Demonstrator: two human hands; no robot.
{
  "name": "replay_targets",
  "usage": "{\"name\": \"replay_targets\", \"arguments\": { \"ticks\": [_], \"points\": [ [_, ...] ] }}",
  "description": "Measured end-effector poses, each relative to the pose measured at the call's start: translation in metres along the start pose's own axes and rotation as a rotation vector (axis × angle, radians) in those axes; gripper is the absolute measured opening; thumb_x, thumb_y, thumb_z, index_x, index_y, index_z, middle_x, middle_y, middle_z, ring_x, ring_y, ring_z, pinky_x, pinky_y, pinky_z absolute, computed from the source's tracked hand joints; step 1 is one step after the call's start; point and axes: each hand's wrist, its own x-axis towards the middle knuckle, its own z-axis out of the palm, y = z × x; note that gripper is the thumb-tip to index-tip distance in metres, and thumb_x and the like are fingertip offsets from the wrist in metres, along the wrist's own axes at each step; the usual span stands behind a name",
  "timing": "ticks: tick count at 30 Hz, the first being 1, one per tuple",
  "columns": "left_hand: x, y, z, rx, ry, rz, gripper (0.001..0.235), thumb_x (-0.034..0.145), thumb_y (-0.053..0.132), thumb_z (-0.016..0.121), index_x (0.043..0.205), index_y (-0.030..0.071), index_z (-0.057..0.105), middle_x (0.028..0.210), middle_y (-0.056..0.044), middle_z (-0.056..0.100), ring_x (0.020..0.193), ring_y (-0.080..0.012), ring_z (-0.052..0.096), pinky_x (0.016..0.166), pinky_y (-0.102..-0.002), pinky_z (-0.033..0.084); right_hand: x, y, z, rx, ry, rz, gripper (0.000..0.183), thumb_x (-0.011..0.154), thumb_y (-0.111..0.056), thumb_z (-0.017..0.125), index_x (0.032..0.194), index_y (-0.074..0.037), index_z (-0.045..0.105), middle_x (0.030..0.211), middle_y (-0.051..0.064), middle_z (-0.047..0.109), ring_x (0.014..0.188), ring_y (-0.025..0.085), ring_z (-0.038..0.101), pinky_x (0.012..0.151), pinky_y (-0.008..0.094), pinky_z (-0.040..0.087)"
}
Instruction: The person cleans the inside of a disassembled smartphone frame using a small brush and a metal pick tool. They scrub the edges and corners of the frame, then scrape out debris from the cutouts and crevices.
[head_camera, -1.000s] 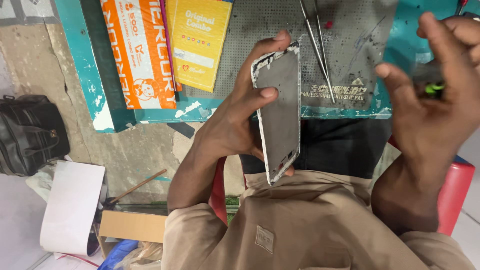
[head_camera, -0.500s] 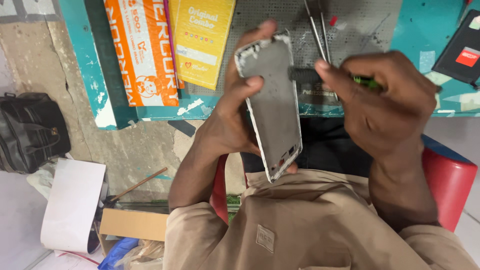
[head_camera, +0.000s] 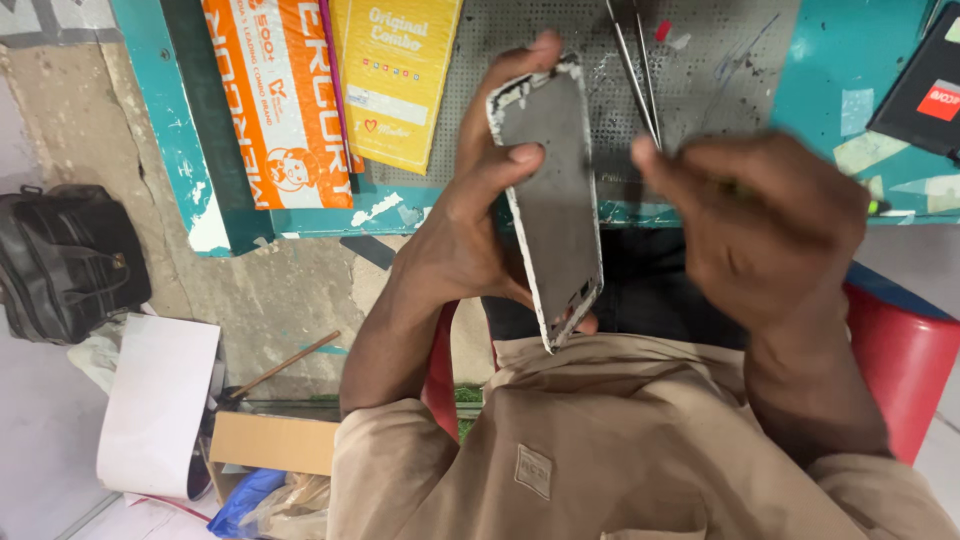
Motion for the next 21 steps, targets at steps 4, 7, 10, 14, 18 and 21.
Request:
{"name": "replay_targets", "arguments": {
  "ticks": [4, 7, 10, 14, 18, 21],
  "points": [
    [0.002, 0.001, 0.002, 0.020, 0.037, 0.023, 0.133, 0.064, 0.049, 0.112, 0.162, 0.045, 0.023, 0.168, -0.018, 0.016, 0.157, -0.0423, 0.022, 0.123, -0.052, 0.031, 0.003, 0.006, 0.006, 0.039, 0.019, 0.030, 0.032, 0.101, 0.013, 0.077, 0.126, -0.007, 0.077, 0.099, 0.008, 0.067, 0.082, 0.020, 0.065, 0.068, 0.032, 0.051],
    [0.006, -0.001, 0.003, 0.077, 0.175, 0.059, 0.135, 0.056, 0.051, 0.110, 0.159, 0.042, 0.024, 0.164, -0.022, 0.021, 0.153, -0.0427, 0.031, 0.118, -0.053, 0.037, -0.006, 0.000, 0.004, 0.101, -0.083, 0.056, 0.039, 0.085, 0.018, 0.070, 0.116, -0.004, 0.078, 0.091, 0.009, 0.069, 0.072, 0.020, 0.064, 0.061, 0.034, 0.051],
    [0.008, -0.001, 0.004, 0.087, 0.299, 0.076, 0.136, 0.051, 0.049, 0.107, 0.158, 0.043, 0.024, 0.165, -0.020, 0.024, 0.148, -0.0374, 0.035, 0.114, -0.048, 0.041, -0.023, -0.007, 0.005, 0.296, -0.214, 0.006, 0.029, 0.085, 0.009, 0.073, 0.111, -0.005, 0.073, 0.097, 0.008, 0.071, 0.079, 0.018, 0.068, 0.065, 0.033, 0.054],
    [0.008, -0.001, 0.001, 0.124, 0.270, 0.103, 0.136, 0.052, 0.049, 0.108, 0.158, 0.042, 0.023, 0.162, -0.019, 0.024, 0.149, -0.0372, 0.033, 0.115, -0.049, 0.040, -0.036, -0.008, -0.006, 0.331, -0.152, 0.209, 0.035, 0.081, 0.017, 0.063, 0.112, 0.003, 0.071, 0.099, 0.014, 0.067, 0.082, 0.021, 0.070, 0.067, 0.029, 0.059],
    [0.012, -0.003, 0.001, 0.224, 0.262, 0.140, 0.137, 0.055, 0.056, 0.107, 0.159, 0.037, 0.019, 0.161, -0.022, 0.023, 0.151, -0.0410, 0.031, 0.117, -0.052, 0.035, -0.018, -0.009, -0.014, 0.201, -0.035, 0.197, 0.028, 0.093, 0.020, 0.070, 0.114, 0.003, 0.073, 0.097, 0.013, 0.066, 0.080, 0.021, 0.070, 0.069, 0.028, 0.058],
    [0.012, -0.006, 0.005, 0.255, 0.246, 0.147, 0.138, 0.056, 0.057, 0.107, 0.159, 0.035, 0.018, 0.161, -0.022, 0.022, 0.153, -0.0408, 0.030, 0.119, -0.052, 0.033, -0.002, -0.009, -0.005, 0.203, 0.004, 0.126, 0.028, 0.095, 0.017, 0.076, 0.117, 0.000, 0.073, 0.099, 0.013, 0.065, 0.079, 0.021, 0.069, 0.067, 0.028, 0.056]
  ]
}}
